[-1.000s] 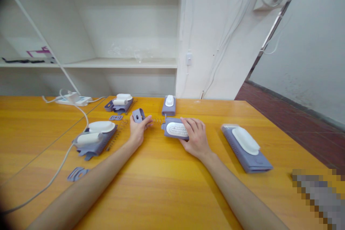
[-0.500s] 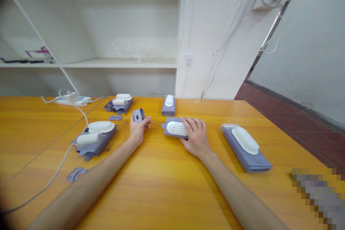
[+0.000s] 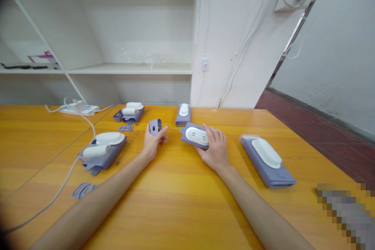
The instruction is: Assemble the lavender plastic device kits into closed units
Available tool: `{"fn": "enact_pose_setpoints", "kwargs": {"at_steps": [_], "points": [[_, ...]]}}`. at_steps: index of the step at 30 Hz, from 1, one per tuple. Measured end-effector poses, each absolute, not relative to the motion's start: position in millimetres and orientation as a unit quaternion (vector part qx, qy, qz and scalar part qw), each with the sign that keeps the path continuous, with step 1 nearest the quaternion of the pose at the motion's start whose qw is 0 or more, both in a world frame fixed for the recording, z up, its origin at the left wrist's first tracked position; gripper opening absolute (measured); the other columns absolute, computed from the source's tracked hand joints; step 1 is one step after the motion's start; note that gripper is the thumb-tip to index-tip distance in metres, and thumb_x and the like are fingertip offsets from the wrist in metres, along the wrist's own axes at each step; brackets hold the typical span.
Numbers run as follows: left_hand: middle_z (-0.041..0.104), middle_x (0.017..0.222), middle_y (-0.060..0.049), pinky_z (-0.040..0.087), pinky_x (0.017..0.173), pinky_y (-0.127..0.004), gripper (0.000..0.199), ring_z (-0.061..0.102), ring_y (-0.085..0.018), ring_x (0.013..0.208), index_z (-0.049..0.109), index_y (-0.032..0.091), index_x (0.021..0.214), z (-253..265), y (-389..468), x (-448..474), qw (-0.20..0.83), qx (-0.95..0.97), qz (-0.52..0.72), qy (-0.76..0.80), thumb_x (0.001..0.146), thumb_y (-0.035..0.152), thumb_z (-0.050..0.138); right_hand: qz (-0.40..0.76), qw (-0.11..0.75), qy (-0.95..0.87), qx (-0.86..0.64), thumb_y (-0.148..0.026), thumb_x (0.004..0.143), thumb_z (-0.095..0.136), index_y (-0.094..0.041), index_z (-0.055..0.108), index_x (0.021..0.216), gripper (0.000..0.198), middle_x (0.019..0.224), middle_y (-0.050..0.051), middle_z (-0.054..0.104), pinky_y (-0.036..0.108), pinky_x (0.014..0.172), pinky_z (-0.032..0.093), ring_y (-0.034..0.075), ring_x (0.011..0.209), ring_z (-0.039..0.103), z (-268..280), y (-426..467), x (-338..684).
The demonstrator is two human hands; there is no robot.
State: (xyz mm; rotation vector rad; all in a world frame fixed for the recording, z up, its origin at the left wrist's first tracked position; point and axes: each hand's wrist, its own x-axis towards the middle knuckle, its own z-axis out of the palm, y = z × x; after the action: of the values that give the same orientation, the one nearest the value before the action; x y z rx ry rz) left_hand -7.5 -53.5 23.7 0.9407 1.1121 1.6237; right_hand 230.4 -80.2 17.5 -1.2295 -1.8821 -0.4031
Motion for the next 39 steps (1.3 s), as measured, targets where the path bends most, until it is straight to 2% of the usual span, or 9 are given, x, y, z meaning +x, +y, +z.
{"fn": "enact_pose_setpoints", "kwargs": {"at_steps": [4,8,12,19,22,26,31,35,39], "points": [[0.052,0.066,0.006,0.039,0.036,-0.018,0.059,0.052,-0.008,0.04,0.043,0.02,0.105,22,-55,-6,0.464,0.407,0.644,0.452,0.061,0.044,0.075,-0.167,0.425,-0.743,-0.49,-0.037,0.073,0.065,-0.019,0.035,0.136,0.072,0.12,0.013,0.053,0.047,0.092,0.036,0.031,0.109,0.046,18,-81,230],[0.054,0.069,0.004,0.036,0.034,-0.017,0.064,0.047,-0.005,0.037,0.044,0.02,0.113,23,-59,-3,0.456,0.45,0.62,0.454,0.06,0.04,0.076,-0.173,0.41,-0.761,-0.472,-0.03,0.073,0.064,-0.021,0.034,0.136,0.071,0.123,0.012,0.052,0.048,0.094,0.034,0.031,0.111,0.045,19,-83,230],[0.055,0.07,0.004,0.036,0.035,-0.016,0.063,0.047,-0.005,0.037,0.046,0.021,0.116,25,-62,-2,0.456,0.476,0.608,0.442,0.062,0.04,0.074,-0.178,0.416,-0.755,-0.474,-0.031,0.073,0.063,-0.02,0.033,0.138,0.072,0.123,0.013,0.052,0.049,0.093,0.035,0.032,0.111,0.045,20,-83,231],[0.051,0.068,0.005,0.04,0.037,-0.018,0.054,0.049,-0.006,0.04,0.045,0.02,0.108,21,-55,-7,0.426,0.391,0.683,0.447,0.066,0.043,0.071,-0.173,0.36,-0.822,-0.406,-0.024,0.072,0.061,-0.022,0.03,0.139,0.075,0.125,0.01,0.052,0.051,0.098,0.032,0.031,0.115,0.044,23,-88,226],[0.051,0.069,0.004,0.04,0.037,-0.019,0.056,0.048,-0.007,0.04,0.046,0.02,0.11,23,-57,-6,0.425,0.416,0.677,0.434,0.064,0.04,0.073,-0.167,0.352,-0.833,-0.392,-0.023,0.072,0.061,-0.023,0.03,0.139,0.074,0.126,0.01,0.052,0.052,0.099,0.03,0.031,0.115,0.044,23,-91,222],[0.054,0.074,0.002,0.041,0.036,-0.02,0.06,0.048,-0.006,0.038,0.048,0.021,0.116,29,-65,-2,0.441,0.488,0.63,0.413,0.064,0.036,0.074,-0.15,0.384,-0.797,-0.441,-0.029,0.072,0.063,-0.021,0.032,0.138,0.073,0.124,0.012,0.052,0.05,0.095,0.034,0.031,0.112,0.046,20,-89,224],[0.055,0.072,0.002,0.043,0.037,-0.021,0.058,0.049,-0.007,0.039,0.048,0.02,0.115,28,-64,-3,0.475,0.49,0.614,0.396,0.065,0.039,0.072,-0.136,0.419,-0.751,-0.493,-0.038,0.072,0.066,-0.017,0.035,0.136,0.074,0.121,0.013,0.054,0.047,0.092,0.038,0.03,0.108,0.048,17,-84,227],[0.051,0.065,0.004,0.045,0.039,-0.021,0.055,0.05,-0.008,0.042,0.046,0.019,0.113,26,-62,-4,0.476,0.444,0.634,0.418,0.069,0.044,0.068,-0.134,0.379,-0.803,-0.439,-0.031,0.071,0.065,-0.017,0.034,0.137,0.074,0.125,0.012,0.052,0.047,0.096,0.035,0.03,0.112,0.045,20,-88,224],[0.054,0.073,0.003,0.046,0.04,-0.02,0.061,0.051,-0.007,0.044,0.044,0.022,0.119,28,-68,1,0.473,0.526,0.583,0.401,0.068,0.044,0.07,-0.135,0.361,-0.831,-0.401,-0.024,0.072,0.063,-0.02,0.034,0.138,0.072,0.126,0.011,0.052,0.049,0.097,0.033,0.031,0.114,0.044,21,-92,222]]}}
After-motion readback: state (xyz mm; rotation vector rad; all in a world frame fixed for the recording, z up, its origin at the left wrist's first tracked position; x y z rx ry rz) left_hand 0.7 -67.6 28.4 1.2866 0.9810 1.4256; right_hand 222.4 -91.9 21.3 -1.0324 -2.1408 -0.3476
